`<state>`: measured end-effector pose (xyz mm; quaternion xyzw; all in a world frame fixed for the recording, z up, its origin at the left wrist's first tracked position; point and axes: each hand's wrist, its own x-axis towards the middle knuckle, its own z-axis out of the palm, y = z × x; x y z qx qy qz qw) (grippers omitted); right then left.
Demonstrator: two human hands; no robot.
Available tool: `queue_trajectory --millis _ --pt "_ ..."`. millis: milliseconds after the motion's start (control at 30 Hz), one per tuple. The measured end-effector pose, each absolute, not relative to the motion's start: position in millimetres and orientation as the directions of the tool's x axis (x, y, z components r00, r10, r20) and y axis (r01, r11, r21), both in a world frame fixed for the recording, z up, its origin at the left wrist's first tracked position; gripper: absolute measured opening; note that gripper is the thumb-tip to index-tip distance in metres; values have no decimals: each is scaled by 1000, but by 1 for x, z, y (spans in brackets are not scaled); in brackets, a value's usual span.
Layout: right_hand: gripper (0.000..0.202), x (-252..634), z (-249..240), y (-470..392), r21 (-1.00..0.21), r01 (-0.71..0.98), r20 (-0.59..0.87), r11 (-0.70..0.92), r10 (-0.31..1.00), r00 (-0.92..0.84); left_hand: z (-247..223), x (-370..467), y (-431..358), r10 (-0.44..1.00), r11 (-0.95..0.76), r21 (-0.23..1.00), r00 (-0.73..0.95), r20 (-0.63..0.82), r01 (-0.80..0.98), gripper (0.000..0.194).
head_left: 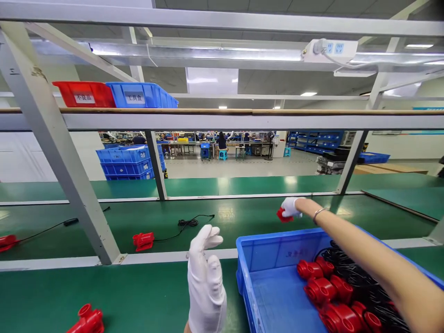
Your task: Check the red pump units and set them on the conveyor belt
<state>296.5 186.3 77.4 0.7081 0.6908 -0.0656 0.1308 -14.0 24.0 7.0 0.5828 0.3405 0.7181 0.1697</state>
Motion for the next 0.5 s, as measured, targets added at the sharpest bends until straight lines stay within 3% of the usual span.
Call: queue_trajectory --millis 100,167,367,500 --pt "28 284 36 197 106 994 -450 -19 890 65 -1 -16 29 650 -695 685 -217 728 216 44" --pt "29 281 26 204 89 996 -489 -8 871 51 -2 -17 30 661 -687 689 -196 724 230 43" --pt "34 295 43 199 -24 996 -337 85 937 -88 2 -16 26 696 -664 716 -172 697 213 41" --pt "36 316 48 146 -62 992 -398 107 909 -123 4 -11 18 701 -676 711 -130 701 191 41"
